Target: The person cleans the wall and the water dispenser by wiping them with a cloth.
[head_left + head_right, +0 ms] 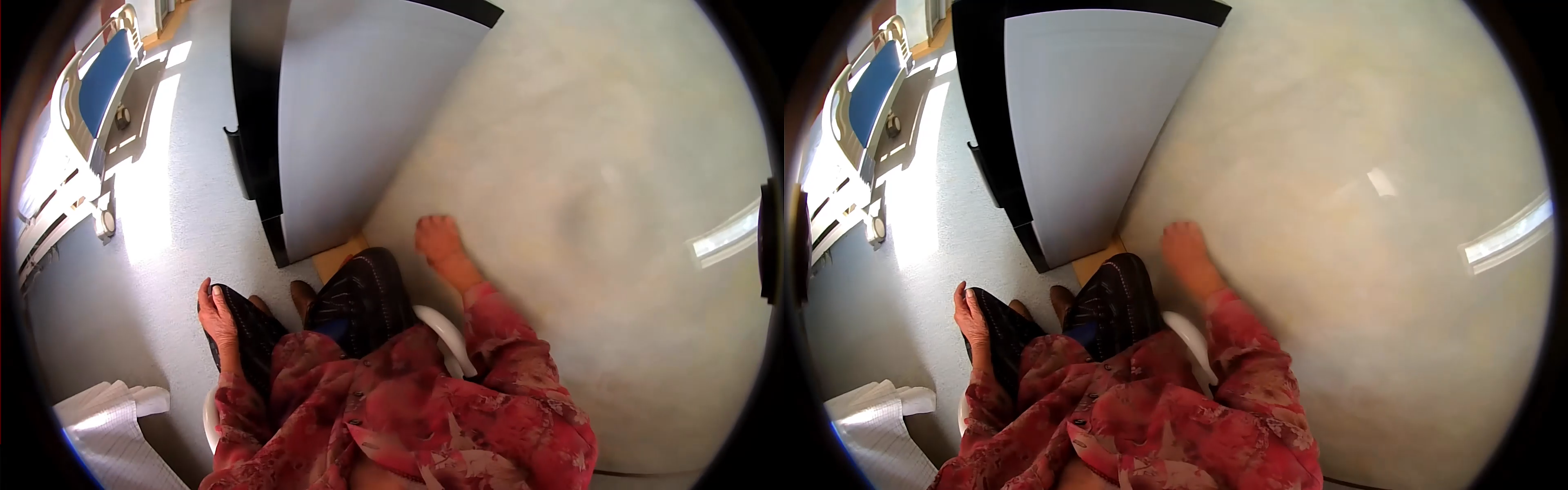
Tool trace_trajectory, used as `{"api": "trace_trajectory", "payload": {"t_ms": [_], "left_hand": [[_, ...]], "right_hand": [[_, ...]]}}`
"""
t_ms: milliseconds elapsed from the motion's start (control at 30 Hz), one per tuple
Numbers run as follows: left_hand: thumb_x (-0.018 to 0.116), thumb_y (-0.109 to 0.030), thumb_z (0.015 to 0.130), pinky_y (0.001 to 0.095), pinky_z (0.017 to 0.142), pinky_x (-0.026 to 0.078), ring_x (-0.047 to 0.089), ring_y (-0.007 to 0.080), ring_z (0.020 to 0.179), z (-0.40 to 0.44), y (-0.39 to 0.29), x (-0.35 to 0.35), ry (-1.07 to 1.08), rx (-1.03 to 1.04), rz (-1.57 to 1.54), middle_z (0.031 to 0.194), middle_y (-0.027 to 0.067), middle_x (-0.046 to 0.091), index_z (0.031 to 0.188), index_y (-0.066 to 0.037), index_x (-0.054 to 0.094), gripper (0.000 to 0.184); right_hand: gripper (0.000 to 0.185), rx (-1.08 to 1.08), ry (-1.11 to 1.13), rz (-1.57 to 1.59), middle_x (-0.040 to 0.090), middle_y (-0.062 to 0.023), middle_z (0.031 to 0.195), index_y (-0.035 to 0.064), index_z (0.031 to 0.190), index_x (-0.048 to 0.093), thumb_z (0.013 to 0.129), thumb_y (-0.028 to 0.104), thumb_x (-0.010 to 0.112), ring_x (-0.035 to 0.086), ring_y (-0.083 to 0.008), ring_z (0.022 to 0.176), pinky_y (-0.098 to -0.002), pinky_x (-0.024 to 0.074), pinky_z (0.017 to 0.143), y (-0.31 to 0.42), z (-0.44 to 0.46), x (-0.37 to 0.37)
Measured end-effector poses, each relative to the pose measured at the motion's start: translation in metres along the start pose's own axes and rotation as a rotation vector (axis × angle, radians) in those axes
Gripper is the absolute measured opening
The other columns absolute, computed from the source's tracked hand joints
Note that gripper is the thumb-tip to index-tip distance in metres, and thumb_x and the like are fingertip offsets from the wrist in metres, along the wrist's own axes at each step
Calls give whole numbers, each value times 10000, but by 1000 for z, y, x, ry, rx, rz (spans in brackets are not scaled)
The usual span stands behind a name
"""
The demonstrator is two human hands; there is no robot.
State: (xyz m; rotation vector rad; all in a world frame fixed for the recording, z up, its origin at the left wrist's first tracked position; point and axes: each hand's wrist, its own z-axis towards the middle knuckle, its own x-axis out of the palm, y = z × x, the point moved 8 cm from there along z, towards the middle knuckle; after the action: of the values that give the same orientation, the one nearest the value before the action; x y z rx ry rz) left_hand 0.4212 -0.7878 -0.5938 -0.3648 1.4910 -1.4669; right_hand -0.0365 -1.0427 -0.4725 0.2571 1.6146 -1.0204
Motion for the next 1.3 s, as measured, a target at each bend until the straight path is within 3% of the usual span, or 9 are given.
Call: {"api": "trace_trajectory", "payload": {"t_ms": [100, 200, 267, 433, 633, 767, 833, 933, 1300], "left_hand": [[561, -353, 1044, 364, 768, 518, 631, 220, 785, 0, -5, 7, 46, -34, 32, 877, 143, 690, 1326, -54, 618, 415], [561, -355, 1043, 369, 794, 522, 640, 233, 812, -1, -15, 10, -16, 73, 32, 932, 170, 707, 1326, -51, 618, 420], [553, -363, 1044, 376, 899, 518, 671, 264, 959, -1, -14, 11, 25, 21, 11, 1134, 220, 712, 1333, -31, 611, 443], [534, -360, 1050, 379, 974, 498, 666, 282, 1064, -2, -13, 6, 25, 10, 0, 1198, 226, 698, 1339, -5, 600, 463], [528, -360, 1054, 382, 978, 496, 666, 289, 1069, -3, -5, -3, -15, 48, 21, 1194, 213, 702, 1329, 7, 603, 465], [523, -341, 1061, 375, 967, 499, 662, 272, 1048, -6, -8, 0, 18, 23, -10, 1174, 206, 703, 1325, 9, 604, 445], [521, -326, 1068, 358, 943, 502, 648, 238, 1000, -6, -15, 2, 10, 32, -24, 1124, 177, 707, 1325, 6, 603, 428], [524, -323, 1071, 342, 922, 502, 630, 210, 960, -5, -18, 8, 8, 43, -34, 1076, 153, 706, 1328, 4, 602, 423], [525, -347, 1069, 370, 954, 503, 650, 253, 1033, -6, -7, -3, 1, 23, -17, 1165, 192, 704, 1327, 0, 611, 441]], "right_hand": [[196, 174, -488, -27, 627, -62, 988, 185, 878, 646, 722, 191, 766, 594, -274, 930, -458, 429, 770, -71, 6, -162], [310, 466, -892, -321, 657, -68, 1214, 179, 1109, 707, 818, 90, 649, 598, -300, 993, -456, 431, 809, -121, -24, -279], [357, 530, -907, -379, 649, -74, 1248, 175, 1162, 708, 828, 77, 629, 604, -307, 1049, -456, 439, 831, -129, -34, -293], [341, 253, -467, -136, 602, -132, 1266, 82, 1179, 671, 876, 235, 639, 564, -297, 1152, -454, 439, 855, -73, -12, -153], [191, 64, -137, -81, 637, -67, 1027, 109, 920, 727, 802, 222, 628, 581, -238, 971, -423, 446, 769, -6, -43, -21], [182, 227, -299, -68, 607, -69, 1002, 131, 934, 683, 773, 217, 673, 581, -260, 917, -441, 434, 743, -63, -42, -172], [275, 386, -720, -320, 636, -133, 1184, 132, 1071, 704, 797, 138, 687, 592, -313, 983, -472, 440, 787, -107, -69, -251], [334, 600, -961, -369, 658, -137, 1221, 127, 1160, 723, 838, 66, 658, 624, -332, 988, -470, 463, 831, -140, -101, -331], [320, 124, -209, -61, 636, -89, 1124, 93, 1124, 682, 816, 175, 651, 589, -270, 1032, -408, 476, 820, 16, -96, 21]]}}
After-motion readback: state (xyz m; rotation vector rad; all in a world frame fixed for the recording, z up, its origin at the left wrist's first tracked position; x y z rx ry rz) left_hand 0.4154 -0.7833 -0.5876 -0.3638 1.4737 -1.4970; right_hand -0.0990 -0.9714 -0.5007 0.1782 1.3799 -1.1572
